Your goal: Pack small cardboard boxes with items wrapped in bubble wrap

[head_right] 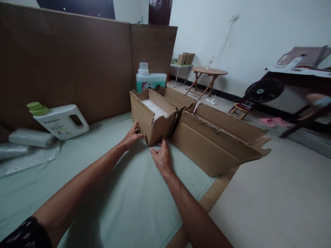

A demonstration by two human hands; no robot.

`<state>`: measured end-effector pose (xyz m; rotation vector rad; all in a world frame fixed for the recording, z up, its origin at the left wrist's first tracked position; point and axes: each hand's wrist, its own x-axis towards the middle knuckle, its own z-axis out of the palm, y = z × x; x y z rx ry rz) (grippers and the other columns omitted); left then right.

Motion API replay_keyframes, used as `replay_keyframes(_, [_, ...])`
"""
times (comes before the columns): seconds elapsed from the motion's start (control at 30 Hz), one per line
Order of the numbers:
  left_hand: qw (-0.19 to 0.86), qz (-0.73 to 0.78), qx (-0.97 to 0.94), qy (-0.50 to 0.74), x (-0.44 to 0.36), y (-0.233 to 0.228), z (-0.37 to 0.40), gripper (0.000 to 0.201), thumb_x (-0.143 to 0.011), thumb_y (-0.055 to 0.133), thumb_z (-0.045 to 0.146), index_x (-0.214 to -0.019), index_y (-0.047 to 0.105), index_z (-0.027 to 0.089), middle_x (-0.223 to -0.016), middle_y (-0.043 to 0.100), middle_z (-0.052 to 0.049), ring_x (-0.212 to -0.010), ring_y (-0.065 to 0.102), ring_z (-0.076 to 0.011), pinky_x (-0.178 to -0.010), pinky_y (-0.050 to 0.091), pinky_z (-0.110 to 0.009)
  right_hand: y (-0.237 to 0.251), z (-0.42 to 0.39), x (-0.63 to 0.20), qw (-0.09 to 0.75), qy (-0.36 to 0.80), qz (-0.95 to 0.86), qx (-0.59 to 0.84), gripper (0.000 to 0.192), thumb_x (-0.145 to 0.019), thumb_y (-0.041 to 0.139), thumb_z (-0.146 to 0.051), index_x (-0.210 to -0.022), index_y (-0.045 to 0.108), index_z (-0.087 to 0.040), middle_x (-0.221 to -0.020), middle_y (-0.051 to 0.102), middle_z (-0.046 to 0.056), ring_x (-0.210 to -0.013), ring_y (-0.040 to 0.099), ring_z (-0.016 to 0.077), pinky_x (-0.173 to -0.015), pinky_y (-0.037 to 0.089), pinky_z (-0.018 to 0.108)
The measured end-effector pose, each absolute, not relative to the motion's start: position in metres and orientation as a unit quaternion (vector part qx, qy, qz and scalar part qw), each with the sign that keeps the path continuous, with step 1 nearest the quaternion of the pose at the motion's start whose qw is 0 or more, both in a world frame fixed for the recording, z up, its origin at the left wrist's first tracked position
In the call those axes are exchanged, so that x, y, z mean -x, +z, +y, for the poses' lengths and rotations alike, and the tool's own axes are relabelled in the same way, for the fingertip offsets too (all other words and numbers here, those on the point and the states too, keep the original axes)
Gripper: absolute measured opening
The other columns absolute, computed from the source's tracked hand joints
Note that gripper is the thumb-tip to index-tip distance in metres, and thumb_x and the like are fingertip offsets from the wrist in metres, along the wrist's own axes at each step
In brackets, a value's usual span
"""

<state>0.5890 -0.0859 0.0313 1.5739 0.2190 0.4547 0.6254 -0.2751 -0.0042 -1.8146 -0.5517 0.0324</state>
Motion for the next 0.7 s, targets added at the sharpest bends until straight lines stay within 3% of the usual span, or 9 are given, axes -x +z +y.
replay_keyframes(0.13, [0.627, 0.067, -0.752, 0.193, -0.580, 0.028, -0.095, 0.100, -0.071, 0.064, 0.031, -0.157, 0.019, 0.008, -0.157, 0.040, -0.018, -0.143, 0.041, -0.0322, -0.119, 0.033, -0.044, -0.005, -0.273, -0.626, 0.610, 0.021, -0.234, 0.757, 0.080, -0.073, 0.066, -0.042, -0.144, 0.043, -0.013, -0.135, 0.057, 0.022, -0.118, 0.061, 0.0306, -0.084, 0.058, 0.039])
replay_keyframes(0.2, [0.586, 0.055, -0.786, 0.190, -0.564, 0.026, -0.106, 0.095, -0.070, 0.063, 0.030, -0.155, 0.025, 0.008, -0.158, 0.039, -0.018, -0.145, 0.037, -0.0339, -0.122, 0.027, -0.047, -0.005, -0.273, -0.627, 0.626, 0.027, -0.227, 0.746, 0.079, -0.072, 0.066, -0.044, -0.142, 0.045, -0.014, -0.139, 0.056, 0.022, -0.126, 0.057, 0.0317, -0.087, 0.058, 0.039])
replay_keyframes(0.33, [0.492, 0.038, -0.853, 0.167, -0.505, 0.023, -0.141, 0.088, -0.067, 0.068, 0.029, -0.149, 0.041, 0.012, -0.157, 0.041, -0.019, -0.148, 0.029, -0.0399, -0.123, 0.017, -0.058, -0.004, -0.276, -0.631, 0.651, 0.049, -0.198, 0.731, 0.079, -0.064, 0.072, -0.048, -0.133, 0.051, -0.015, -0.132, 0.062, 0.022, -0.121, 0.061, 0.0333, -0.087, 0.058, 0.042])
replay_keyframes(0.43, [0.392, 0.006, -0.910, 0.136, -0.443, 0.027, -0.169, 0.073, -0.077, 0.069, 0.036, -0.144, 0.049, 0.014, -0.156, 0.041, -0.022, -0.147, 0.033, -0.0408, -0.122, 0.015, -0.061, 0.003, -0.278, -0.630, 0.662, 0.072, -0.167, 0.727, 0.077, -0.060, 0.073, -0.048, -0.126, 0.054, -0.015, -0.121, 0.068, 0.019, -0.113, 0.066, 0.0324, -0.090, 0.057, 0.046])
replay_keyframes(0.57, [0.176, -0.051, -0.980, 0.081, -0.353, 0.042, -0.189, 0.063, -0.098, 0.044, 0.053, -0.148, 0.042, 0.015, -0.158, 0.038, -0.021, -0.149, 0.031, -0.0373, -0.121, 0.020, -0.059, 0.014, -0.274, -0.630, 0.664, 0.088, -0.131, 0.731, 0.064, -0.057, 0.073, -0.041, -0.114, 0.055, -0.019, -0.112, 0.070, 0.016, -0.116, 0.064, 0.0341, -0.099, 0.051, 0.053])
replay_keyframes(0.7, [0.064, -0.046, -0.993, 0.085, -0.268, 0.045, -0.199, 0.063, -0.100, 0.035, 0.057, -0.150, 0.039, 0.018, -0.159, 0.039, -0.017, -0.147, 0.036, -0.0348, -0.120, 0.027, -0.057, 0.010, -0.271, -0.642, 0.618, 0.074, -0.184, 0.761, 0.040, -0.069, 0.069, -0.044, -0.104, 0.059, -0.027, -0.108, 0.069, 0.020, -0.119, 0.063, 0.0357, -0.098, 0.051, 0.053])
